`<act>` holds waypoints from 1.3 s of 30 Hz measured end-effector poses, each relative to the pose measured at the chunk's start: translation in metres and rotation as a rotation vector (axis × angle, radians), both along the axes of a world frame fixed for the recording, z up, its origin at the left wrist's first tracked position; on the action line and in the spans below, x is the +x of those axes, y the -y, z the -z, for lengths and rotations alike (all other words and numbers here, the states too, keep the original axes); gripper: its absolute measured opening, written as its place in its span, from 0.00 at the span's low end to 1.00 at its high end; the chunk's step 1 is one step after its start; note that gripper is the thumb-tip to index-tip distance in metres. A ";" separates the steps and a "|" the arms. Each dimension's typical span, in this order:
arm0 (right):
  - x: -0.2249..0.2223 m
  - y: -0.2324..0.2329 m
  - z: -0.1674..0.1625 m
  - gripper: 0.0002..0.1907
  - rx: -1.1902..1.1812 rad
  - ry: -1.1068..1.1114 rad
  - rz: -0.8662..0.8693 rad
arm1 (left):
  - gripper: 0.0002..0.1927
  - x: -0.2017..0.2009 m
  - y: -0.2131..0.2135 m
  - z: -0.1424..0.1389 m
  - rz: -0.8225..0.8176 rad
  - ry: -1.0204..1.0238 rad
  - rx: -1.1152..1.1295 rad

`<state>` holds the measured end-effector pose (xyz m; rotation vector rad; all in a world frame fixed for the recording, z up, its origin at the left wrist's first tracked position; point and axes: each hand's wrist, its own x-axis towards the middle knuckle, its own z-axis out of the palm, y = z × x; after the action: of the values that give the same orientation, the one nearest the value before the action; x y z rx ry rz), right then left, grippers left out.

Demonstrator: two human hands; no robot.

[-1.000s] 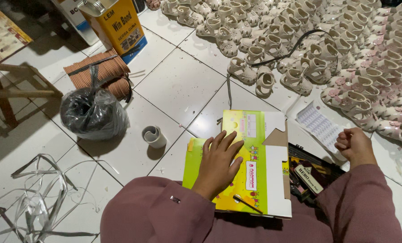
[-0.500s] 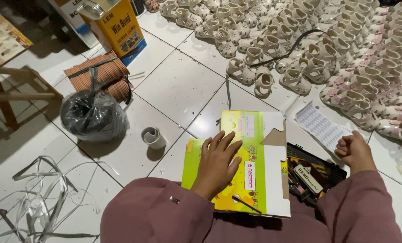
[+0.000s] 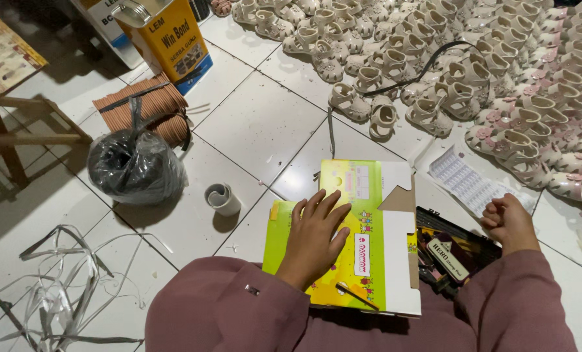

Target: The person sits on the floor and repeatedly stamps a small rectangular label on a sheet of labels using a stamp and ink pad. The person holds the label sheet with one hand and uses the other to apply the stamp, then closes the ink pad and places the stamp in a case.

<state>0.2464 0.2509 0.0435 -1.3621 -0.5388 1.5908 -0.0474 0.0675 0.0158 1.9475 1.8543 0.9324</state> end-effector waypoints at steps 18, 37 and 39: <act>0.002 0.011 0.008 0.47 0.073 -0.096 0.096 | 0.23 0.000 0.000 0.000 -0.004 0.007 -0.004; 0.000 0.011 0.008 0.45 0.065 -0.102 0.084 | 0.23 0.000 0.000 0.001 -0.001 -0.001 -0.004; 0.000 0.011 0.007 0.45 0.070 -0.125 0.078 | 0.23 0.000 0.000 0.001 -0.004 -0.001 -0.002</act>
<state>0.2464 0.2395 0.0361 -1.2080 -0.4559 1.5672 -0.0474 0.0675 0.0146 1.9447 1.8598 0.9302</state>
